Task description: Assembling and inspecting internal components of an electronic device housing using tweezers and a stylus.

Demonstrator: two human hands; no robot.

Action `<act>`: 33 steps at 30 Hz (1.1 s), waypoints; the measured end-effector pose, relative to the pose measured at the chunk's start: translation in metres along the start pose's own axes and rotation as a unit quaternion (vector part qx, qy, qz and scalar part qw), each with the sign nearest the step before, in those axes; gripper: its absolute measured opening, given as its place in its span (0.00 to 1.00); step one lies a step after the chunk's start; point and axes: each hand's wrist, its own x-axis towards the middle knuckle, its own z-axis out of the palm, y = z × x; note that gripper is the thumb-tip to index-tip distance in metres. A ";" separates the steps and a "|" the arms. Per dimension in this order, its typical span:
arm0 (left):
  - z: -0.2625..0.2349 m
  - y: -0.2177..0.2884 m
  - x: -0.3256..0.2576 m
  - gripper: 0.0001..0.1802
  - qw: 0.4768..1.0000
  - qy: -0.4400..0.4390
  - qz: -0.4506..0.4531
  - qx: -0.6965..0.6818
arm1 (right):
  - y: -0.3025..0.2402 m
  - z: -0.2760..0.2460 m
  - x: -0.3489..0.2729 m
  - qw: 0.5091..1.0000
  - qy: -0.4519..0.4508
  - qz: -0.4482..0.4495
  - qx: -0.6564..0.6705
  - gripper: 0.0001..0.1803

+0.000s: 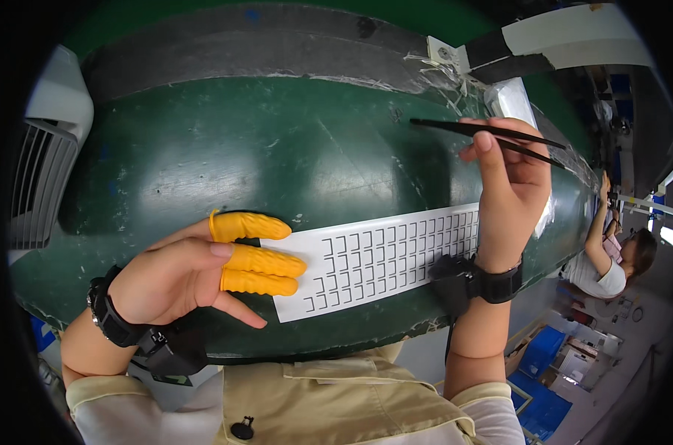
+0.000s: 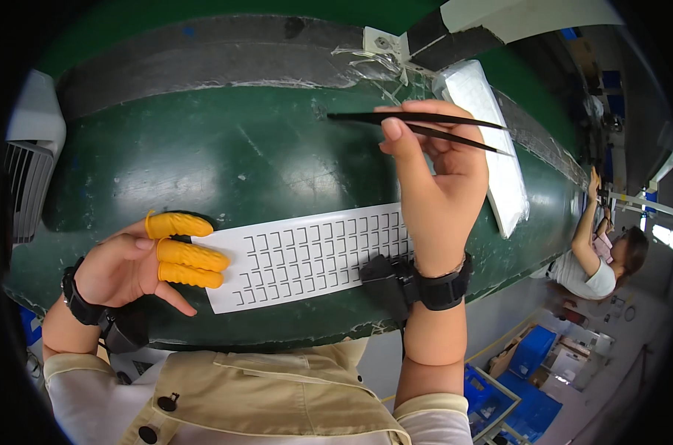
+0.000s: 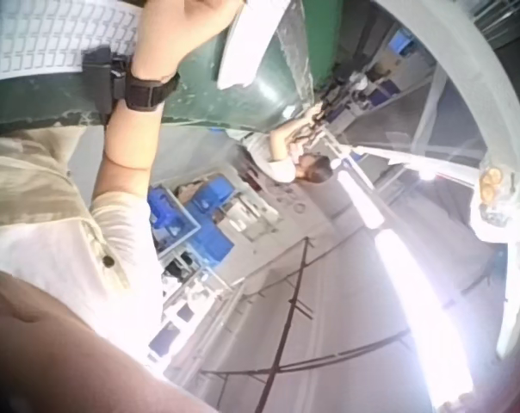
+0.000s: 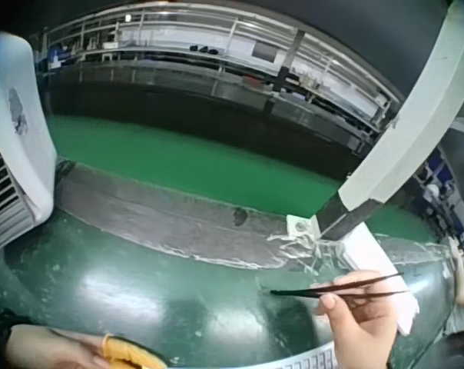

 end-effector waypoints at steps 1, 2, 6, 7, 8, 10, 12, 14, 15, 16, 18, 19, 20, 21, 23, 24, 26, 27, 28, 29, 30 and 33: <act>-0.001 0.000 0.000 0.25 1.000 -0.001 -0.004 -0.003 | -0.003 0.003 0.001 0.999 0.003 -0.027 -0.030 0.10; -0.002 0.001 0.000 0.25 1.000 -0.002 -0.008 -0.005 | -0.003 0.007 0.001 0.999 0.002 -0.024 -0.031 0.10; -0.002 0.000 -0.001 0.25 1.000 0.007 -0.004 0.002 | 0.004 0.013 0.003 0.988 -0.014 -0.141 -0.065 0.10; -0.002 0.000 -0.001 0.25 1.000 0.006 -0.004 0.002 | 0.005 0.013 0.003 0.990 -0.020 -0.121 -0.065 0.10; -0.002 0.000 0.000 0.25 1.000 0.005 -0.004 0.003 | 0.006 0.013 0.003 0.992 -0.026 -0.102 -0.065 0.09; -0.001 0.001 0.001 0.25 1.000 0.004 -0.004 0.006 | 0.010 0.013 0.004 0.989 -0.022 -0.126 -0.070 0.09; 0.000 0.001 0.001 0.25 1.000 0.003 -0.003 0.008 | 0.009 0.016 0.003 0.988 -0.035 -0.105 -0.105 0.08; 0.000 0.001 0.001 0.25 1.000 0.006 -0.003 0.015 | 0.011 0.017 0.003 0.990 -0.026 -0.094 -0.102 0.08; 0.000 0.001 0.000 0.25 1.000 0.006 -0.003 0.015 | 0.012 0.015 0.003 0.988 -0.021 -0.116 -0.102 0.08; 0.001 0.001 0.000 0.25 1.000 0.008 -0.001 0.014 | 0.013 0.014 0.004 0.985 -0.017 -0.137 -0.102 0.08; 0.001 0.000 0.001 0.24 1.000 0.009 0.000 0.013 | 0.015 0.016 0.004 0.988 0.001 -0.143 -0.054 0.08; 0.001 0.001 0.000 0.24 1.000 0.011 0.000 0.014 | 0.016 0.017 0.005 0.983 -0.020 -0.157 -0.090 0.07; 0.001 0.000 0.000 0.24 1.000 0.012 0.000 0.015 | 0.016 0.017 0.005 0.976 -0.040 -0.171 -0.126 0.07; 0.001 0.000 0.000 0.24 1.000 0.012 0.000 0.015 | 0.015 0.019 0.004 0.984 -0.037 -0.141 -0.101 0.07; 0.000 0.000 0.000 0.24 1.000 0.014 0.000 0.012 | 0.014 0.019 0.003 0.985 -0.029 -0.144 -0.094 0.07; 0.000 0.000 0.000 0.24 1.000 0.014 0.000 0.011 | 0.014 0.019 0.002 0.985 -0.021 -0.147 -0.086 0.07; 0.000 0.000 0.000 0.25 1.000 0.012 0.001 0.013 | 0.011 0.017 0.003 0.986 -0.011 -0.145 -0.076 0.07; 0.001 0.000 0.000 0.25 1.000 0.012 0.002 0.012 | 0.010 0.016 0.003 0.988 0.000 -0.143 -0.066 0.07; 0.001 0.000 0.000 0.25 1.000 0.012 0.001 0.013 | 0.011 0.017 0.003 0.988 -0.001 -0.143 -0.065 0.07; 0.000 0.000 0.000 0.25 1.000 0.012 0.000 0.014 | 0.012 0.017 0.004 0.987 -0.017 -0.138 -0.086 0.07; 0.000 -0.001 0.000 0.25 1.000 0.013 0.000 0.014 | 0.013 0.018 0.004 0.985 -0.034 -0.134 -0.107 0.07; 0.000 -0.001 0.000 0.25 1.000 0.011 0.003 0.012 | 0.010 0.018 0.002 0.986 -0.014 -0.143 -0.086 0.06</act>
